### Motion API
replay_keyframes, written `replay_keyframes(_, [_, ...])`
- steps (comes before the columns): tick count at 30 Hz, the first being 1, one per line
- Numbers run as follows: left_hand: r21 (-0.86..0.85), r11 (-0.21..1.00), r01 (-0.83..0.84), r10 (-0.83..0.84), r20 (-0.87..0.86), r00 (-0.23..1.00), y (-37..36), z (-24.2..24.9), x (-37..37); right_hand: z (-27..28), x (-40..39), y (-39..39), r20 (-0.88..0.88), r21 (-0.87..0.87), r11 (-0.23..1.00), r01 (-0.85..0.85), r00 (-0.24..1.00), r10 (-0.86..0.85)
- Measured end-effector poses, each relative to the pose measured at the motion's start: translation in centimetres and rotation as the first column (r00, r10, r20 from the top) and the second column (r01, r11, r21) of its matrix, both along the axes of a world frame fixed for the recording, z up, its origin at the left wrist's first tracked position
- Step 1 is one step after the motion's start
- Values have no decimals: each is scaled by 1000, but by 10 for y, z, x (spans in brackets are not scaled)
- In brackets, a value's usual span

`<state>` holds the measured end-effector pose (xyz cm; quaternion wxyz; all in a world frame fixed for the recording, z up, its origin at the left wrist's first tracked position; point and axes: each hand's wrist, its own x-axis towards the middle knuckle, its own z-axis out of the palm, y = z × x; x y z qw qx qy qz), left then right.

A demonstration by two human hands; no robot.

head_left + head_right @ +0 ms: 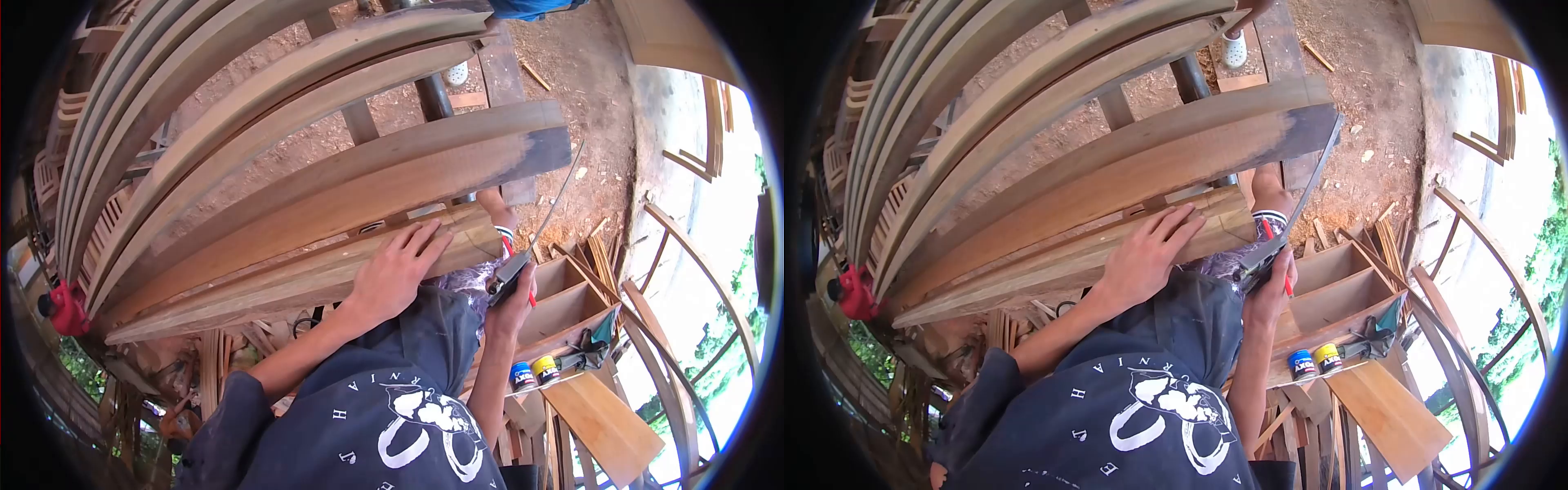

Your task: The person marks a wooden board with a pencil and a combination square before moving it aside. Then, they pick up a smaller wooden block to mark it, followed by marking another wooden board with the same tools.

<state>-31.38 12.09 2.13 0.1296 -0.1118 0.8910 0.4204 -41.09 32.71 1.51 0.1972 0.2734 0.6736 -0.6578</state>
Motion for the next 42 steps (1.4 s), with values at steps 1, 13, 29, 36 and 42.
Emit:
replay_keyframes(1, [-12, 1000, 4, -4, -5, 1000, 0, -1, 1, 2, 0, -1, -27, 18, 999, -45, 999, 45])
replay_keyframes(13, [30, 997, -73, 75, -48, 996, -11, 5, -6, 42, -75, 71, -128, 718, 539, -440, 678, 724])
replay_keyframes(29, [228, 906, -356, 355, 46, 934, -15, -5, -21, 29, -264, -24, 299, 580, -451, -679, -337, 893])
replay_keyframes(36, [411, 794, -448, 362, 272, 891, -29, -26, -47, 33, -268, -33, 265, 614, -449, -649, -365, 892])
replay_keyframes(42, [460, 743, -486, 416, 251, 874, -23, -36, -59, 26, -272, -23, 249, 665, -448, -598, -388, 888])
